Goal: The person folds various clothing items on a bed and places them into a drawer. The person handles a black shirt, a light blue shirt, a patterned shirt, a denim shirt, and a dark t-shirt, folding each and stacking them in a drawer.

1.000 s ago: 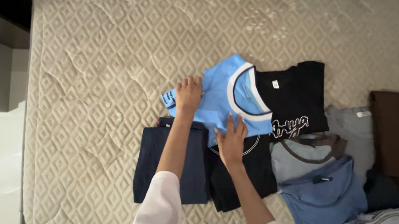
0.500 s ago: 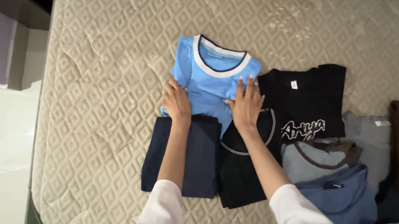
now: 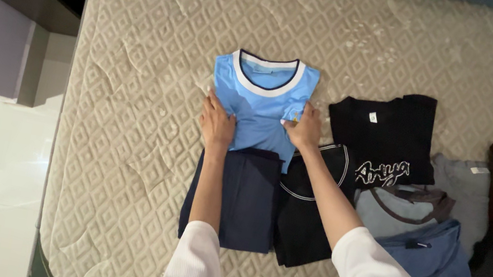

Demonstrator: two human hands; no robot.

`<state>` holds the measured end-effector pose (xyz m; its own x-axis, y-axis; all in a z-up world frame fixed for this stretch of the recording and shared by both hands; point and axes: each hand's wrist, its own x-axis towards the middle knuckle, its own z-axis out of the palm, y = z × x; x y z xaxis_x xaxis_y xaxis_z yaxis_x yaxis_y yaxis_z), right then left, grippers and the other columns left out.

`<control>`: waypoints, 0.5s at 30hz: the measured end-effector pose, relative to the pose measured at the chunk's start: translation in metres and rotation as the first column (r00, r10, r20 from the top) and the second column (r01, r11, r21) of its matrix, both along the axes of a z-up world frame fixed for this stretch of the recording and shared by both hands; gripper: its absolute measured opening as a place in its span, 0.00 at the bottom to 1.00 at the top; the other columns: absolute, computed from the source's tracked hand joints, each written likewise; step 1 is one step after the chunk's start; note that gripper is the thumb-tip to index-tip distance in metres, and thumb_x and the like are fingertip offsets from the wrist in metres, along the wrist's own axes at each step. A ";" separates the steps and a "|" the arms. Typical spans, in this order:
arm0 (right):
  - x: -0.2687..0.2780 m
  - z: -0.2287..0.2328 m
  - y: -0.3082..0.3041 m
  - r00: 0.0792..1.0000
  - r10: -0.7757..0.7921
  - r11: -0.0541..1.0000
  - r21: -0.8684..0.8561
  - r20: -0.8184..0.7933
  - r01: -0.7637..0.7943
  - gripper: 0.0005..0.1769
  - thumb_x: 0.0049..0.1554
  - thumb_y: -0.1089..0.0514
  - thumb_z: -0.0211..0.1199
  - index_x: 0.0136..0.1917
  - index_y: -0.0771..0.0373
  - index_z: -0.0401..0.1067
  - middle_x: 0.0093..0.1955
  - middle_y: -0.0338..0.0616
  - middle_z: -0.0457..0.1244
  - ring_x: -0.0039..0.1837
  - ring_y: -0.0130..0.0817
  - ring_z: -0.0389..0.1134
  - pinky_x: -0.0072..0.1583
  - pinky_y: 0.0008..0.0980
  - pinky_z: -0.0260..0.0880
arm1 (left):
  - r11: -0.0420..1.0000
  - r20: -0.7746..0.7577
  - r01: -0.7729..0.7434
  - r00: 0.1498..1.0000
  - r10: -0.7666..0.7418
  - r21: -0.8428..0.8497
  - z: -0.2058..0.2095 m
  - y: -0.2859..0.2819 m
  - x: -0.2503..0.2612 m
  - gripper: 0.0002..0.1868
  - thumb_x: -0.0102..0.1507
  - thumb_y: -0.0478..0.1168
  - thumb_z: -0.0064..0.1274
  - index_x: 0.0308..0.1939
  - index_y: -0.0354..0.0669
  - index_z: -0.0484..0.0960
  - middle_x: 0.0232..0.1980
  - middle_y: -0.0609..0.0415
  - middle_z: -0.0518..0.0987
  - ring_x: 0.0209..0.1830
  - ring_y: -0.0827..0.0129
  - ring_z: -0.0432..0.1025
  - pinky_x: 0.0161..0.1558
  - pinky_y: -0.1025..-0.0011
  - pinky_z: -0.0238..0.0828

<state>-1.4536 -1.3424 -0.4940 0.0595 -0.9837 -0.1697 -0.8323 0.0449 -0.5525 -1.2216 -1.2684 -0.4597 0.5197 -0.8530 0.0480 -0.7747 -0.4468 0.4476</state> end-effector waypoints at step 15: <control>0.013 -0.003 0.003 0.669 -0.162 0.986 0.140 0.726 0.086 0.37 0.50 0.63 0.73 0.71 0.62 0.63 0.59 0.42 0.67 0.58 0.32 0.69 0.59 0.33 0.71 | 0.994 -0.502 0.057 0.865 -0.001 0.096 -0.023 -0.006 0.020 0.24 0.63 0.44 0.59 0.62 0.43 0.81 0.54 0.36 0.83 0.57 0.46 0.78 0.58 0.58 0.73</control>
